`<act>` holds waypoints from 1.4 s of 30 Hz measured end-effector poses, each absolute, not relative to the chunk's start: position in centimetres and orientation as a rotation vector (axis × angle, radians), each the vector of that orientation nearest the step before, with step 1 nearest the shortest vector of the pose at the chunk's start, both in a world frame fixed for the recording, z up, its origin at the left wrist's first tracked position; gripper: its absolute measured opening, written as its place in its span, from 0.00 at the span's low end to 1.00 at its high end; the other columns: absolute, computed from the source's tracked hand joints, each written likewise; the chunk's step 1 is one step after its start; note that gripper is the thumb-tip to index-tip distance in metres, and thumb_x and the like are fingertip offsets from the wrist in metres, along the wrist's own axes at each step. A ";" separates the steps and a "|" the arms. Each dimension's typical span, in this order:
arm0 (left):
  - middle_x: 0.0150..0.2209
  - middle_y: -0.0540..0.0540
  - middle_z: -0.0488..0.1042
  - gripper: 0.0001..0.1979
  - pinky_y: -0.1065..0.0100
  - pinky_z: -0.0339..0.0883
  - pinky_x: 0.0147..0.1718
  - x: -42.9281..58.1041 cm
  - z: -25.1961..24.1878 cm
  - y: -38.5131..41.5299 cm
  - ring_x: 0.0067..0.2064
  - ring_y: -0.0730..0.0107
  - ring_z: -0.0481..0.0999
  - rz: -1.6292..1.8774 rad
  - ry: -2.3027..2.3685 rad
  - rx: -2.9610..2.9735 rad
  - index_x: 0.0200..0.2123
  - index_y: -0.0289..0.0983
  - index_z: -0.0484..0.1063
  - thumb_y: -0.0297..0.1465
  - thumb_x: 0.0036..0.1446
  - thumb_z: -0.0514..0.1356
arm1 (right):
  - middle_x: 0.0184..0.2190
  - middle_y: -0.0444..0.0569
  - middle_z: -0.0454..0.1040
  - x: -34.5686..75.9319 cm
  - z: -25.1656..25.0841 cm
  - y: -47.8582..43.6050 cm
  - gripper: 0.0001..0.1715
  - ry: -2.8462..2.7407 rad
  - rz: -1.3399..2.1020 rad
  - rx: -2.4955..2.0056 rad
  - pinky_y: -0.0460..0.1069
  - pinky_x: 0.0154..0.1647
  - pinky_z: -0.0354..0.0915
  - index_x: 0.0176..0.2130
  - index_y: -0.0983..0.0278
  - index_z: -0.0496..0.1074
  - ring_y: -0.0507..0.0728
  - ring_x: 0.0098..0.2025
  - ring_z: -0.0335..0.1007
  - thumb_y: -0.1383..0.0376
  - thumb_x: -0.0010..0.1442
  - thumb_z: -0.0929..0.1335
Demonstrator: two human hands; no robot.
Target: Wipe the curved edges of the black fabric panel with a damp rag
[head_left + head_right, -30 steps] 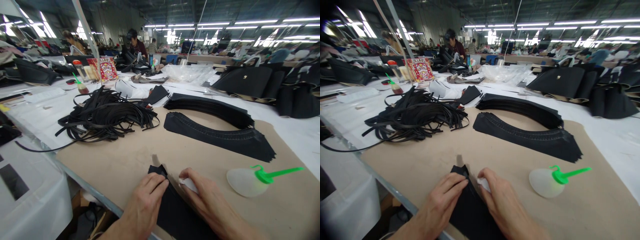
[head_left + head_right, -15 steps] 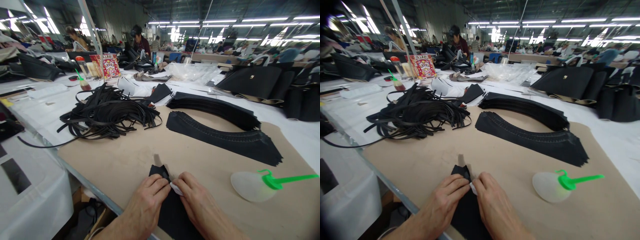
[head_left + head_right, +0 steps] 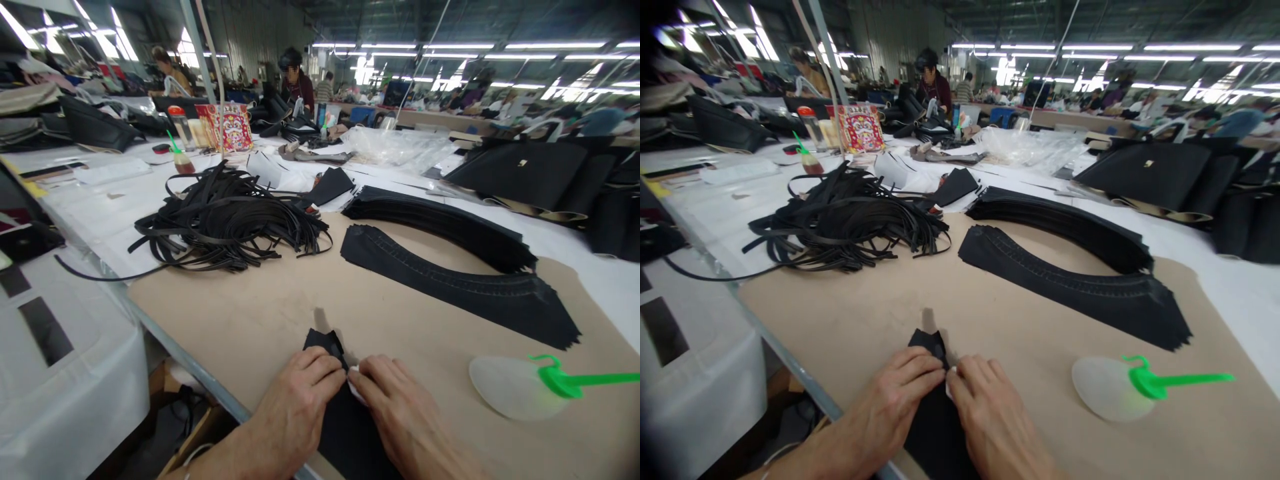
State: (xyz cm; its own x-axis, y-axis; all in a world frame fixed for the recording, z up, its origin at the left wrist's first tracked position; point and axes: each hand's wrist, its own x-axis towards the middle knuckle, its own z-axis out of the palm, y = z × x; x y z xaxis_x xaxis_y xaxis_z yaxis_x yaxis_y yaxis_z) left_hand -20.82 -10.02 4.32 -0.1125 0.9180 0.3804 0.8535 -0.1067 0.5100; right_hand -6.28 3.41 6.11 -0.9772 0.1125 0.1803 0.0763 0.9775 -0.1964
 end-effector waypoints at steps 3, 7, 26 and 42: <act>0.46 0.44 0.75 0.20 0.58 0.69 0.54 -20.8 4.2 -10.0 0.49 0.64 0.71 1.028 2.016 2.011 0.49 0.36 0.71 0.17 0.58 0.49 | 0.34 0.47 0.71 -6.1 6.6 3.1 0.17 -2.950 0.317 -0.027 0.52 0.35 0.59 0.38 0.61 0.70 0.57 0.34 0.64 0.79 0.52 0.63; 0.47 0.45 0.74 0.21 0.57 0.69 0.54 -20.8 4.4 -10.0 0.50 0.63 0.70 1.050 2.000 1.969 0.50 0.37 0.70 0.17 0.59 0.48 | 0.36 0.46 0.71 -5.1 8.2 4.2 0.18 -2.938 0.541 -0.142 0.50 0.37 0.62 0.40 0.59 0.70 0.56 0.37 0.67 0.77 0.55 0.62; 0.47 0.43 0.72 0.18 0.57 0.70 0.53 -20.6 4.0 -10.4 0.52 0.62 0.67 0.997 2.016 2.073 0.52 0.35 0.68 0.18 0.63 0.48 | 0.53 0.51 0.67 -2.9 9.0 4.0 0.22 -2.806 0.315 -0.413 0.60 0.52 0.63 0.51 0.58 0.67 0.63 0.53 0.62 0.71 0.57 0.66; 0.49 0.42 0.71 0.20 0.54 0.70 0.53 -20.6 3.5 -10.4 0.52 0.59 0.67 0.959 2.029 2.089 0.54 0.36 0.67 0.18 0.63 0.49 | 0.39 0.47 0.71 -4.8 7.7 2.8 0.10 -2.662 0.215 -0.423 0.55 0.43 0.55 0.42 0.60 0.66 0.59 0.40 0.64 0.73 0.62 0.62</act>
